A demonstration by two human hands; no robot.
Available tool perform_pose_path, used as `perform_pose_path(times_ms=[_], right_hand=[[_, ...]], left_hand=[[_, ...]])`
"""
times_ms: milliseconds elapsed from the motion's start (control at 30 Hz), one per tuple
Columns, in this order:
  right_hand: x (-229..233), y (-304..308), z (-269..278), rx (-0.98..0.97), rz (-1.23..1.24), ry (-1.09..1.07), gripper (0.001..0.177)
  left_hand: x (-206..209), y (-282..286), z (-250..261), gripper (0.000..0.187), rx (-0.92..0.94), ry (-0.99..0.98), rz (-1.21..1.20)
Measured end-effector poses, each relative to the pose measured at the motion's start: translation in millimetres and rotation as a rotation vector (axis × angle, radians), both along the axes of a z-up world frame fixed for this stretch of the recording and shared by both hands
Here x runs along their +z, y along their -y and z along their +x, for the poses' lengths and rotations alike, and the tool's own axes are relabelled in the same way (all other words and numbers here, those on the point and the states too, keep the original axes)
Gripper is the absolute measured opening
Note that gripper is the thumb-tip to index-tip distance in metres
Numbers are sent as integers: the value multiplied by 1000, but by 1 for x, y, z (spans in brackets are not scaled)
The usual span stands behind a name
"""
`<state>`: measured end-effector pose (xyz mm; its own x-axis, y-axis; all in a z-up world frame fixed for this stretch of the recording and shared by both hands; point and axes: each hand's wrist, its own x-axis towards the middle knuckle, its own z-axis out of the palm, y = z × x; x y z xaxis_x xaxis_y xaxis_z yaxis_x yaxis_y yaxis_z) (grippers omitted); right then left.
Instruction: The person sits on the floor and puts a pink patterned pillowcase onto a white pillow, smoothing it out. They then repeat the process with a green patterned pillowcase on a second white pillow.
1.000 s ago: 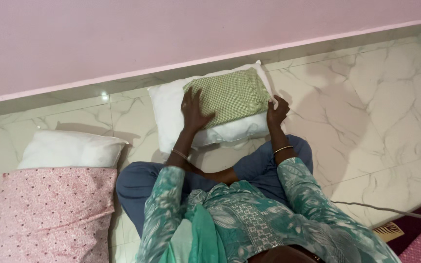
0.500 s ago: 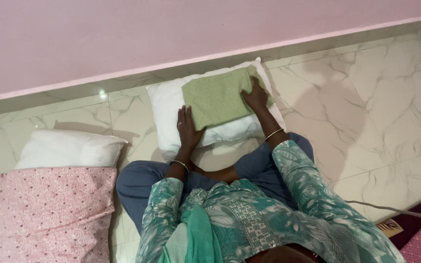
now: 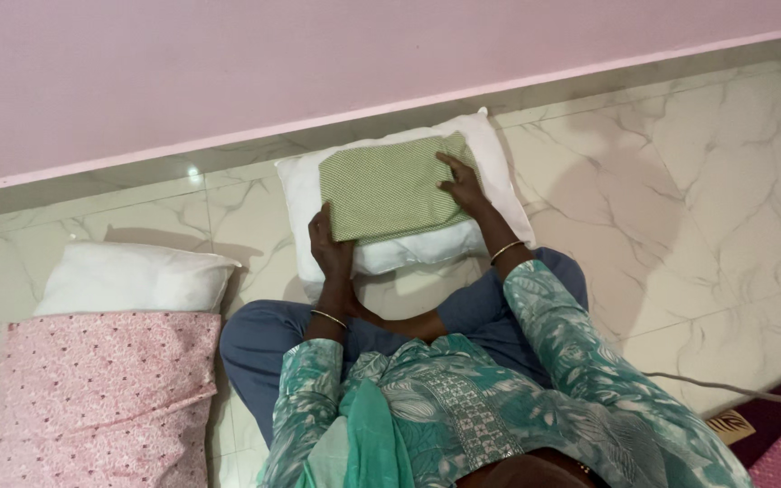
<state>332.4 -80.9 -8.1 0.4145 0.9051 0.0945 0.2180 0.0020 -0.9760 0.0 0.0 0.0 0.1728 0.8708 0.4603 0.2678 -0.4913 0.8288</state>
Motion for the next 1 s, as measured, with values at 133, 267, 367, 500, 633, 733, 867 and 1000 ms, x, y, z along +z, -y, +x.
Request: perform_pose_path(times_ms=[133,267,367,500,633,733,867,1000], right_hand=[[1,8,23,-45,110,22,79],[6,23,46,-150,117,-153,74],[0,27,38,-151,24,-58,72],[-5,34,32,-224,119,-186,67],[2,34,41,-283,132,-91,54],[2,42,40,-302,103,-65,51],[5,52,38,-387,31,-219,41],[-2,69,25,-428,130,-199,45]], left_hand=[[-13,-8,3,73,3,68,-192],[-17,-3,7,70,-5,23,-43],[-12,-2,6,74,9,-94,-69],[-12,-3,5,76,-13,-67,-328],[-26,1,5,68,-12,-190,219],[-32,0,7,75,-35,-349,232],[-24,-2,7,69,-83,-238,19],[-5,1,5,84,-101,-248,97]])
